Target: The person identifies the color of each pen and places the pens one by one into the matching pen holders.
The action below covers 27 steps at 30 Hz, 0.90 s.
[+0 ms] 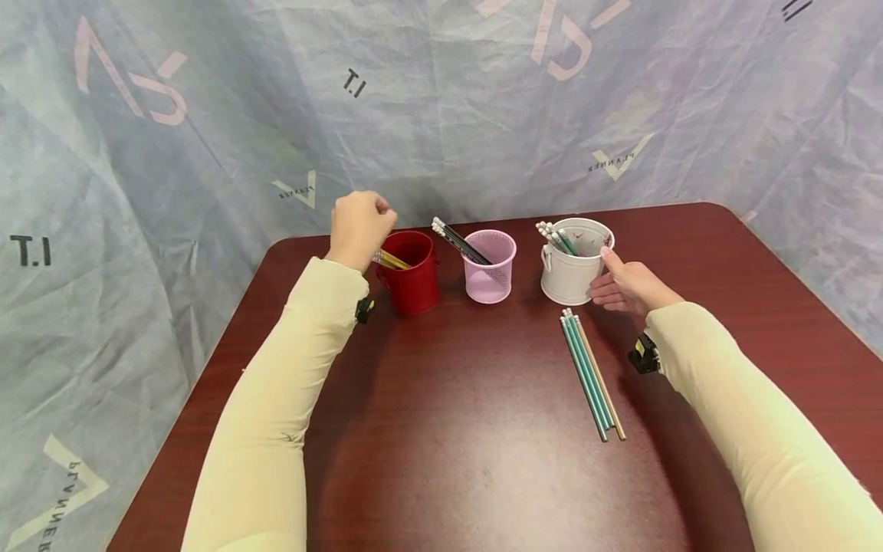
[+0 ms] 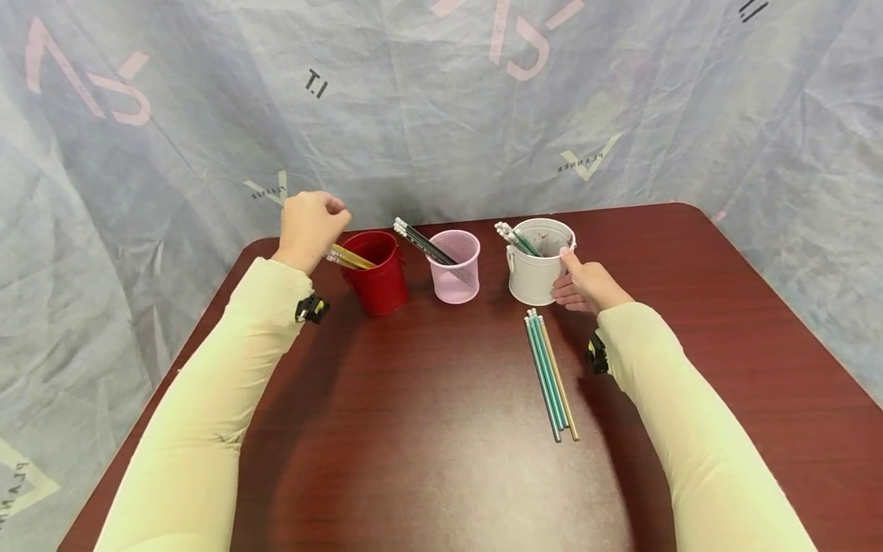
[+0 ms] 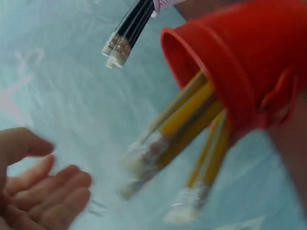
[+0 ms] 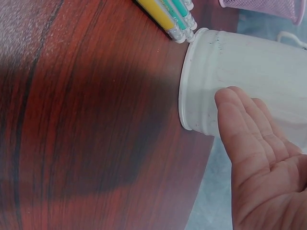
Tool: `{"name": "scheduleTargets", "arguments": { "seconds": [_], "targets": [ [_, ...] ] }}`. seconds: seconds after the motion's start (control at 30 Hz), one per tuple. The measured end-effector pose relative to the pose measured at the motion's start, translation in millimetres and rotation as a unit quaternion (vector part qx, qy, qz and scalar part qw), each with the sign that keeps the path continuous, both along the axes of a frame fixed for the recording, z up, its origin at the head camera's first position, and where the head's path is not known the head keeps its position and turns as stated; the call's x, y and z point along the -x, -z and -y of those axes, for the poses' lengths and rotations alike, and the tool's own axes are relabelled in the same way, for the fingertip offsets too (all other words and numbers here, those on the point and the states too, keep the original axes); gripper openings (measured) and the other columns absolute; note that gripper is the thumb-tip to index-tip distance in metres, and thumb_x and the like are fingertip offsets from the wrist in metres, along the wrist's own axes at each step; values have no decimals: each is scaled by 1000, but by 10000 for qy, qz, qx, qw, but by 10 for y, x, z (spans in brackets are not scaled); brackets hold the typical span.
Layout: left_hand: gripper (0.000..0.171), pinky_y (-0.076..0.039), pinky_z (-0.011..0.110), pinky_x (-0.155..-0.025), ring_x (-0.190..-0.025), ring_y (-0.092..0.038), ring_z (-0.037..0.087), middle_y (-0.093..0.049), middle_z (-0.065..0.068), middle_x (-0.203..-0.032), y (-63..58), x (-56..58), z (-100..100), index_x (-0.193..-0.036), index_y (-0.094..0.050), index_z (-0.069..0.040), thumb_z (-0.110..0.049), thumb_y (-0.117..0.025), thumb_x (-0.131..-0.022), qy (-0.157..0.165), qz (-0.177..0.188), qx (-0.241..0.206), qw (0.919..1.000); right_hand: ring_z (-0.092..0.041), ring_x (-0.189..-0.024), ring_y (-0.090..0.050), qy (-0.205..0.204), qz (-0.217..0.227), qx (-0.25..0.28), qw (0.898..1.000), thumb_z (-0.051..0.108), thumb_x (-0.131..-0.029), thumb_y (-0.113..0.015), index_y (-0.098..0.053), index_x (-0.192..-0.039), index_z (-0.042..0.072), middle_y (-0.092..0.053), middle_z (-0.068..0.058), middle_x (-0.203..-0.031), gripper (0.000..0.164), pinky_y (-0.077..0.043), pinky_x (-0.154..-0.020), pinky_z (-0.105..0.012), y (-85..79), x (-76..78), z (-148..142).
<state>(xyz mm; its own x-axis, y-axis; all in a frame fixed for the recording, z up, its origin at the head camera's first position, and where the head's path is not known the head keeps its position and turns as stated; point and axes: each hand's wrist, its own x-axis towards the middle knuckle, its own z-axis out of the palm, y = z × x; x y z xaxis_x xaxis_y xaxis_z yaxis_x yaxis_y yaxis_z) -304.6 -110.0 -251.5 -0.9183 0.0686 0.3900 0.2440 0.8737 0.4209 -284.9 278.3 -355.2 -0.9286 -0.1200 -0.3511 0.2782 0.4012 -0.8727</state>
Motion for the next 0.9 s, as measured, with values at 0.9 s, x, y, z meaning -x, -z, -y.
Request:
{"name": "scheduleTargets", "arguments": {
  "seconds": [0.9],
  "targets": [
    [35, -45, 25, -46, -41, -54, 7, -57, -5, -45, 1309, -549, -2202, -56, -62, -17, -34, -65, -87, 1648, 2672, 1577, 9362, -12, -80, -66, 7, 120, 180, 9998, 56, -99, -15, -38, -128, -23, -68, -11, -96, 87, -53, -84, -36, 40, -69, 17]
  ]
}}
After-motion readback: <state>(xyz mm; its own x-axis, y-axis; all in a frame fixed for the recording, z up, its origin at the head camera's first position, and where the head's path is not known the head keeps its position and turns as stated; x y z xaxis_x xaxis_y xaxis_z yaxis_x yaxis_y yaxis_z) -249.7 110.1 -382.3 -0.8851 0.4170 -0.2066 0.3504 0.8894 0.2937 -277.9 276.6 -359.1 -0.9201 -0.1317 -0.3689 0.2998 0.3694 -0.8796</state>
